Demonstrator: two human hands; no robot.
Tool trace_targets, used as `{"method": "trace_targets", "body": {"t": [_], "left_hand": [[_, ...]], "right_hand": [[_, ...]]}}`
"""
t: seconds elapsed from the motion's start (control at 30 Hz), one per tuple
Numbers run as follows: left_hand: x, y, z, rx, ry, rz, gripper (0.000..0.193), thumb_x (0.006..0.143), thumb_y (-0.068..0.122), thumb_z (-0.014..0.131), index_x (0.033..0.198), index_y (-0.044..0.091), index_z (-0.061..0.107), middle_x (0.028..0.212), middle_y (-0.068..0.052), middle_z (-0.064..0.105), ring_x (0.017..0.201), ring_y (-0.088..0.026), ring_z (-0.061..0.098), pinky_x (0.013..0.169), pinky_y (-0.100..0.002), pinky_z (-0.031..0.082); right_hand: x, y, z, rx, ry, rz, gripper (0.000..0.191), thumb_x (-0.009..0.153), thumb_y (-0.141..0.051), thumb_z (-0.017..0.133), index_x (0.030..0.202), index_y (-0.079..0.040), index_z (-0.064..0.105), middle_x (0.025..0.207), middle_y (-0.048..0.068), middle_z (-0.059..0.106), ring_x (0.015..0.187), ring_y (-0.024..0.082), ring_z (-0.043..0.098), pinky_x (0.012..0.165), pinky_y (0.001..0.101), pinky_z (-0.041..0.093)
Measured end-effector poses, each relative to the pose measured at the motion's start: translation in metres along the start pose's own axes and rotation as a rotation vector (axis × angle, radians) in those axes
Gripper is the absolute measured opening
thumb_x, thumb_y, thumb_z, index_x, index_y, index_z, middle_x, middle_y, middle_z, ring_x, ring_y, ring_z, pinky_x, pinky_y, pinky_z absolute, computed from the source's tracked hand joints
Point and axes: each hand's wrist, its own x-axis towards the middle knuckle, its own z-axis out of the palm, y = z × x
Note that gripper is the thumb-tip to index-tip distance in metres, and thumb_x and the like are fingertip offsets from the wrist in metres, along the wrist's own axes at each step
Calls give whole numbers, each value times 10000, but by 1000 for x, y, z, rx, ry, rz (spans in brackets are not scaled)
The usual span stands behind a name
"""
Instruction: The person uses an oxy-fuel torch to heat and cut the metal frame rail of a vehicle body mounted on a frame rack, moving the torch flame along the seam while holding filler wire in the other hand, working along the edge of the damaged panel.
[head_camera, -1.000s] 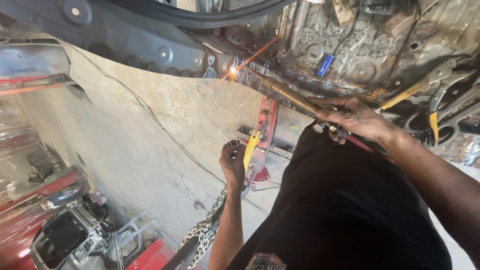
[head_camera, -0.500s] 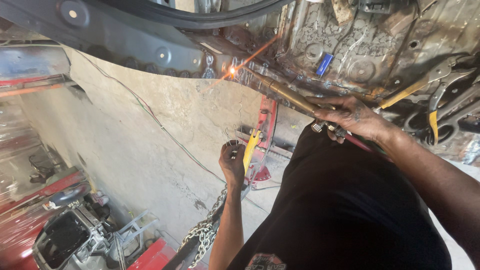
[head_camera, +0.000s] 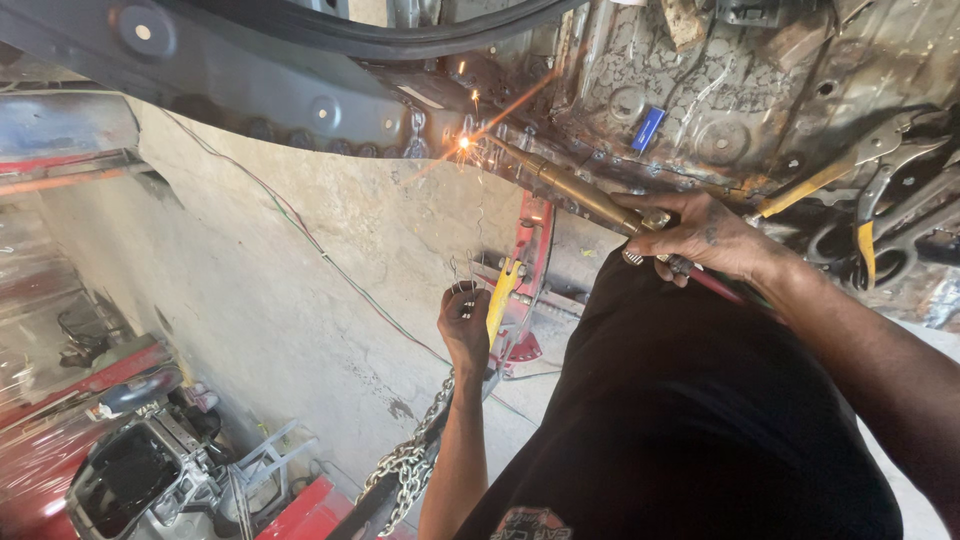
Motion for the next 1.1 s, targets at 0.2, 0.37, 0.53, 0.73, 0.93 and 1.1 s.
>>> {"method": "trace_targets", "body": {"t": [0.2, 0.37, 0.53, 0.73, 0.93, 1.1], "left_hand": [[0, -2, 0, -3, -2, 7, 129, 884, 76, 728, 943, -37, 739, 1072, -112, 670, 898, -173, 666, 718, -290, 563], [0, -3, 0, -10, -2, 10, 125, 887, 80, 728, 938, -34, 738, 1052, -107, 672, 888, -172, 666, 718, -288, 564], [-1, -2, 0, -11, -1, 24, 123, 890, 71, 730, 941, -41, 741, 1056, -112, 667, 908, -176, 657, 717, -294, 546], [0, -1, 1, -14, -9, -11, 138, 886, 92, 728, 945, -32, 737, 1067, -97, 666, 884, -167, 667, 714, -288, 560], [0, -1, 1, 22, 2, 25, 132, 886, 79, 736, 938, -42, 743, 1058, -112, 673, 900, -181, 658, 718, -299, 533], [-1, 2, 1, -29, -9, -2, 127, 883, 89, 724, 935, -26, 730, 1067, -97, 666, 886, -170, 665, 712, -289, 555]], "right_hand": [[0, -2, -1, -37, -5, 36, 794, 738, -315, 838, 1462, -168, 547, 583, 159, 677, 414, 206, 617, 405, 340, 537], [1, -2, -1, -26, -2, 11, 804, 699, -269, 817, 1450, -155, 553, 610, 101, 715, 419, 178, 613, 398, 336, 537], [2, 1, -1, -24, -9, 13, 794, 706, -259, 815, 1451, -167, 557, 622, 131, 715, 416, 189, 621, 391, 338, 541], [4, 3, -2, -45, -4, 19, 789, 715, -266, 823, 1452, -178, 557, 618, 142, 713, 411, 192, 621, 389, 344, 545], [4, 3, -3, -56, 6, 27, 772, 718, -271, 830, 1440, -189, 568, 606, 129, 712, 395, 186, 599, 374, 337, 524], [2, 2, -2, -68, 16, 38, 761, 733, -291, 833, 1438, -190, 564, 598, 135, 706, 389, 181, 594, 369, 334, 517]]}}
